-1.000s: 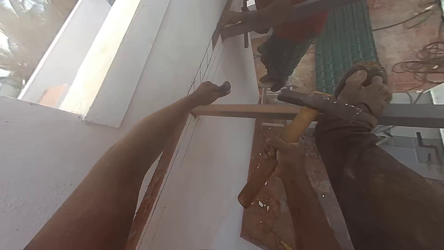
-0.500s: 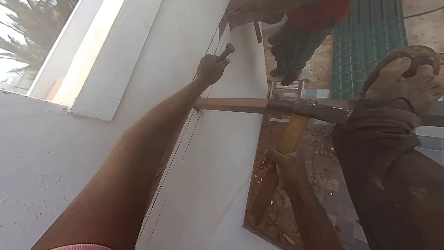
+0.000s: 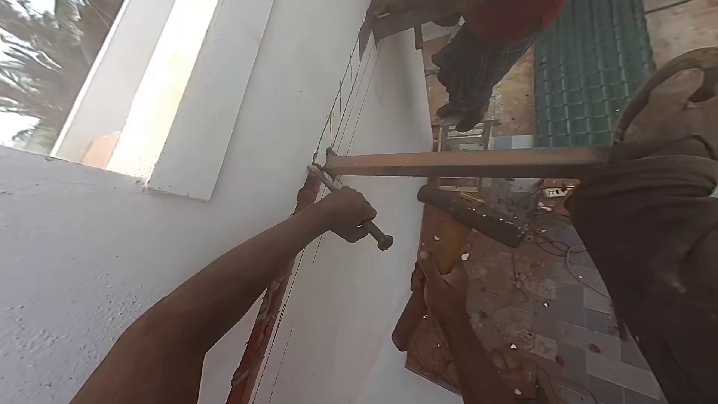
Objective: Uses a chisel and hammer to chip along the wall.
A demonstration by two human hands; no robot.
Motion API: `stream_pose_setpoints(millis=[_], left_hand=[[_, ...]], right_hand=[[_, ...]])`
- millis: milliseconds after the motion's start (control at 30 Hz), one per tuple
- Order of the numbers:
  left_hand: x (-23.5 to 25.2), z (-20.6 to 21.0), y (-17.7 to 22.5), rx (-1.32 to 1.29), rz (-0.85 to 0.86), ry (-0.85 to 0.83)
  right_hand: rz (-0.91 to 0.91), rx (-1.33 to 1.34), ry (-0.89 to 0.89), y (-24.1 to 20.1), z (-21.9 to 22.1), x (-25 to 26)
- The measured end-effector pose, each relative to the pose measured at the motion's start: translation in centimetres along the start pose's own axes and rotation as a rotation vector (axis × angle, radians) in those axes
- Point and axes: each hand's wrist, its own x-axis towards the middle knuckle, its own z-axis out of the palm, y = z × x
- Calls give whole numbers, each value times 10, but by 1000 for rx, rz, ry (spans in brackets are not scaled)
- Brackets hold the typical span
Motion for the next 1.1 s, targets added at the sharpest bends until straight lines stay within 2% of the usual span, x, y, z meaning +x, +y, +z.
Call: stream_pose_setpoints(millis=[67,133,267,333,433,500,633,700,767,867,1000,1067,1100], left_hand=[[3,-3,1,5,-25,-123],[5,-1,3,15,-59,-222],[5,17,-8,11,-34,-202],[6,25,-15,42,-25,-192],[16,22,-14,80,-91,-313],[22,26,-13,102,-113,-380],[21,36,-20,133,-93,-356],[23,41,-17,145,-95,-383],[29,45,-15,168,-112,-392],[34,47,-10,181,-174,-442],[38,53,-10,206,-182,-482],[40,58,-8,225,-190,-500],[40,61,-6,218,-204,-492]], right_hand=[[-95,14,40,3,14,-13],[-86,73,107,5,17,-30],[81,206,247,25,3,-58],[139,218,245,44,-15,-68],[239,343,183,59,-27,-83],[356,520,214,56,-16,-95],[670,1100,277,38,14,-99],[742,1357,301,35,20,-105],[748,1469,364,40,24,-109],[734,1421,519,39,38,-117],[726,1261,689,17,64,-109],[835,1165,596,3,82,-102],[900,1107,458,-2,87,-102]])
